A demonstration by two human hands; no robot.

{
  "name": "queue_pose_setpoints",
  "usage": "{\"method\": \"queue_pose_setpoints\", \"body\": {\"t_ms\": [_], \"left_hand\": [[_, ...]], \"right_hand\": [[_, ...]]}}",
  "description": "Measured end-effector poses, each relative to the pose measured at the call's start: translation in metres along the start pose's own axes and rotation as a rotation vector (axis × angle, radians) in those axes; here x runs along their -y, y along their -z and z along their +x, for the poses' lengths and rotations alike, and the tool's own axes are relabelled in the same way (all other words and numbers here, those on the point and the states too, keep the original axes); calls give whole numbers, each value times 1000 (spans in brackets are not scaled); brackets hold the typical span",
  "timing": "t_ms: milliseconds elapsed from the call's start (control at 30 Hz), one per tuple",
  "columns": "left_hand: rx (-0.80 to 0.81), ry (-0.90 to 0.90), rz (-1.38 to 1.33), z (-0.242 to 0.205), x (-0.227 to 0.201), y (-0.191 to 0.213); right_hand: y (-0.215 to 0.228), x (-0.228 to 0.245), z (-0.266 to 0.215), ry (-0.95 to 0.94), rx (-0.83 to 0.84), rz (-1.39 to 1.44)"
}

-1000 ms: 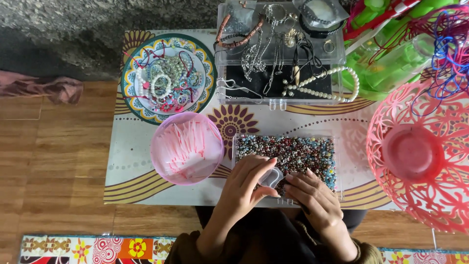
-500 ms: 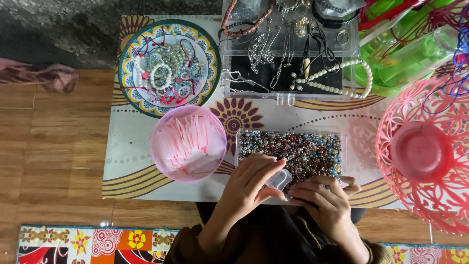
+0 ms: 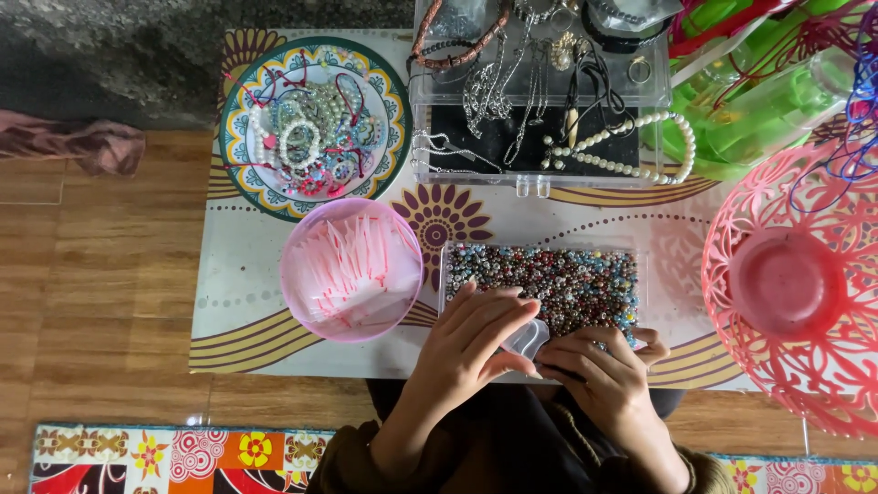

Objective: Picking up small decorative beads from a container and placing them into a small plastic bag for packaging.

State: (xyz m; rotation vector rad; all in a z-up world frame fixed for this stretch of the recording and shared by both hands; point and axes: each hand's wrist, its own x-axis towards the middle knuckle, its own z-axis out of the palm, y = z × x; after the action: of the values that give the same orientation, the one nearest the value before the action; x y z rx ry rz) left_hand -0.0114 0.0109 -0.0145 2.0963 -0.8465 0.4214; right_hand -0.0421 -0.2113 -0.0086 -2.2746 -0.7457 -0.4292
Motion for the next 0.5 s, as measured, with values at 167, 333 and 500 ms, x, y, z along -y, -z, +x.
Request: {"method": "queue_pose_setpoints", "body": {"t_ms": [167,333,500], "left_hand": [[-2,1,8,-1,1,-2],[-18,-8,4,1,0,0],[-6,7,-32,0,0,0]], "right_hand": [[1,2,5,5,-31,13],[8,14,14,-12,-176,-38],[12,25,24,-21,-411,-126]]}}
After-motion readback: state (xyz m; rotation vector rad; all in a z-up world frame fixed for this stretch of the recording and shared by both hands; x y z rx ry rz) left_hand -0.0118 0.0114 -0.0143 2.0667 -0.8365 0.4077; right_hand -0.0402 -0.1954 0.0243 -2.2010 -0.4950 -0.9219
